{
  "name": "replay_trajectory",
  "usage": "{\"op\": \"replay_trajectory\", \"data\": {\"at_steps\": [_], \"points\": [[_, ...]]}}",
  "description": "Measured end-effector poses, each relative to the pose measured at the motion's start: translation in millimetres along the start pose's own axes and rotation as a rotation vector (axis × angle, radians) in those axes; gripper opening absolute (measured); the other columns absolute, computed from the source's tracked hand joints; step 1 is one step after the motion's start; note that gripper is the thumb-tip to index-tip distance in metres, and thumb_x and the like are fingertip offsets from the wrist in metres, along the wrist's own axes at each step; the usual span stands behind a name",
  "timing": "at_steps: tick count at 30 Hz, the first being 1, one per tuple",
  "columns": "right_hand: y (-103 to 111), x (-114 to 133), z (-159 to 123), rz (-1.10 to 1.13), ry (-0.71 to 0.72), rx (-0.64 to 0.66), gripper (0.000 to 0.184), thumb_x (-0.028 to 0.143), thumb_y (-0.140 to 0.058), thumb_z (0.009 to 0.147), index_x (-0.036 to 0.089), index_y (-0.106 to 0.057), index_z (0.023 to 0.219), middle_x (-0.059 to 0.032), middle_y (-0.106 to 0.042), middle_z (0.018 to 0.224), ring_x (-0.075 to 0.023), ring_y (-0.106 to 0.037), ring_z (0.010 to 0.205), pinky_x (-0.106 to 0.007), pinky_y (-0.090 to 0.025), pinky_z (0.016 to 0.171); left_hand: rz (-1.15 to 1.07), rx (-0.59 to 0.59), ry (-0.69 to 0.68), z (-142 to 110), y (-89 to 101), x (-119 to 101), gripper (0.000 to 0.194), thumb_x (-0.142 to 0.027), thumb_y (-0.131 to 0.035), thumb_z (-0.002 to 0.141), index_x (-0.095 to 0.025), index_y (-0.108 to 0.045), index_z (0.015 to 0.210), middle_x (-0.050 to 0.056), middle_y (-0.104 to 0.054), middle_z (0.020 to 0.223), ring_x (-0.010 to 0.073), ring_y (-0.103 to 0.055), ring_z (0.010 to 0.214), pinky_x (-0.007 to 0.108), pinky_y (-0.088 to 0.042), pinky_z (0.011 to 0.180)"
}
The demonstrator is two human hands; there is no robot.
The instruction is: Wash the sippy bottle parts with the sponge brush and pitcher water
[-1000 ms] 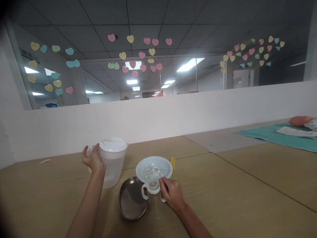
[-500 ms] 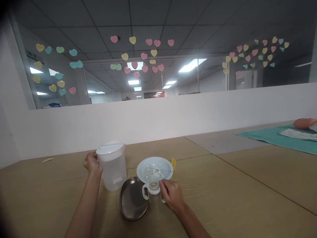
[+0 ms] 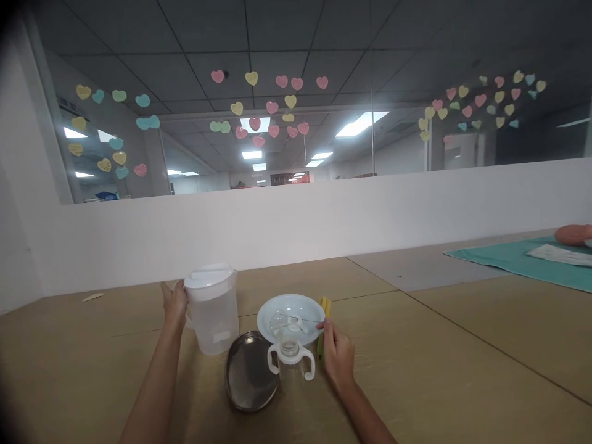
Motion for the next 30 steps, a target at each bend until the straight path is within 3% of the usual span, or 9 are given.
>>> {"op": "replay_trajectory", "data": {"at_steps": [3, 6, 8, 12, 16, 19, 24, 30], "points": [[18, -25, 10, -0.106, -0.109, -0.133, 0.046, 0.049, -0.033, 0.085, 0.017, -0.063, 0.072, -0.0037, -0.06, 0.054, -0.0182, -0.056, 0.05, -0.025, -0.037, 0.044, 0.389, 0.035, -0.096, -3, 11.5, -35, 0.073, -0.033, -0.062, 0.066, -0.011, -0.039, 0.131, 0.008, -0.059, 0.07, 0.0352, -0.057, 0.089, 0.052, -0.036, 0.086], [20, -59, 16, -0.245, -0.274, -0.121, 0.03, 0.039, -0.04, 0.079, 0.017, -0.061, 0.081, -0.0073, -0.066, 0.064, -0.0204, -0.06, 0.055, -0.026, -0.038, 0.043, 0.844, 0.142, -0.241, -18, 2.4, -76, 0.07, -0.038, -0.058, 0.072, -0.01, -0.038, 0.133, 0.016, -0.064, 0.08, 0.038, -0.059, 0.087, 0.054, -0.038, 0.08], [13, -74, 17, -0.273, -0.31, -0.069, 0.024, 0.032, -0.045, 0.073, 0.017, -0.059, 0.084, -0.0077, -0.066, 0.066, -0.0206, -0.061, 0.056, -0.026, -0.038, 0.044, 0.947, 0.318, -0.378, -43, -22.3, -98, 0.062, -0.042, -0.051, 0.079, -0.013, -0.04, 0.133, 0.017, -0.066, 0.085, 0.036, -0.061, 0.086, 0.049, -0.041, 0.078], [-9, -81, 14, -0.292, -0.266, 0.059, 0.015, 0.026, -0.05, 0.065, 0.019, -0.056, 0.076, -0.002, -0.062, 0.057, -0.0184, -0.059, 0.05, -0.025, -0.035, 0.044, 0.829, 0.737, -0.674, -126, -91.6, -119, 0.045, -0.037, -0.039, 0.087, -0.021, -0.045, 0.129, 0.011, -0.067, 0.102, 0.0257, -0.06, 0.096, 0.036, -0.044, 0.082], [-23, -77, 9, -0.328, -0.198, 0.148, 0.01, 0.023, -0.051, 0.065, 0.02, -0.055, 0.074, -0.0006, -0.061, 0.057, -0.0164, -0.057, 0.05, -0.024, -0.032, 0.046, 0.921, 1.113, -0.801, -202, -152.8, -80, 0.039, -0.028, -0.036, 0.087, -0.018, -0.055, 0.12, 0.011, -0.063, 0.113, 0.0224, -0.057, 0.105, 0.032, -0.041, 0.09], [-26, -75, 9, -0.359, -0.176, 0.191, 0.009, 0.021, -0.052, 0.066, 0.019, -0.056, 0.074, -0.0013, -0.061, 0.058, -0.0165, -0.057, 0.053, -0.024, -0.032, 0.048, 0.977, 1.205, -0.811, -227, -174.4, -46, 0.035, -0.025, -0.036, 0.087, -0.018, -0.063, 0.108, 0.011, -0.066, 0.107, 0.0221, -0.06, 0.101, 0.032, -0.042, 0.089], [-30, -75, 10, -0.395, -0.173, 0.248, 0.01, 0.02, -0.052, 0.067, 0.018, -0.057, 0.075, -0.0031, -0.064, 0.061, -0.0171, -0.059, 0.055, -0.024, -0.032, 0.048, 1.118, 1.298, -0.801, -239, -178.3, 2, 0.032, -0.019, -0.038, 0.083, -0.011, -0.068, 0.091, 0.018, -0.067, 0.097, 0.0252, -0.063, 0.091, 0.034, -0.047, 0.079], [-30, -75, 10, -0.417, -0.173, 0.273, 0.009, 0.022, -0.052, 0.068, 0.02, -0.058, 0.074, -0.0037, -0.066, 0.065, -0.017, -0.06, 0.056, -0.024, -0.032, 0.048, 1.195, 1.338, -0.84, -242, -177.8, 16, 0.033, -0.02, -0.038, 0.084, -0.009, -0.067, 0.095, 0.02, -0.066, 0.099, 0.0265, -0.062, 0.093, 0.036, -0.047, 0.079]]}}
Point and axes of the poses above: each hand's wrist, its own z-axis towards the middle knuckle, its own y-axis out of the back of the hand, x = y × z, the point moved 10 cm from there along z, towards the middle knuckle
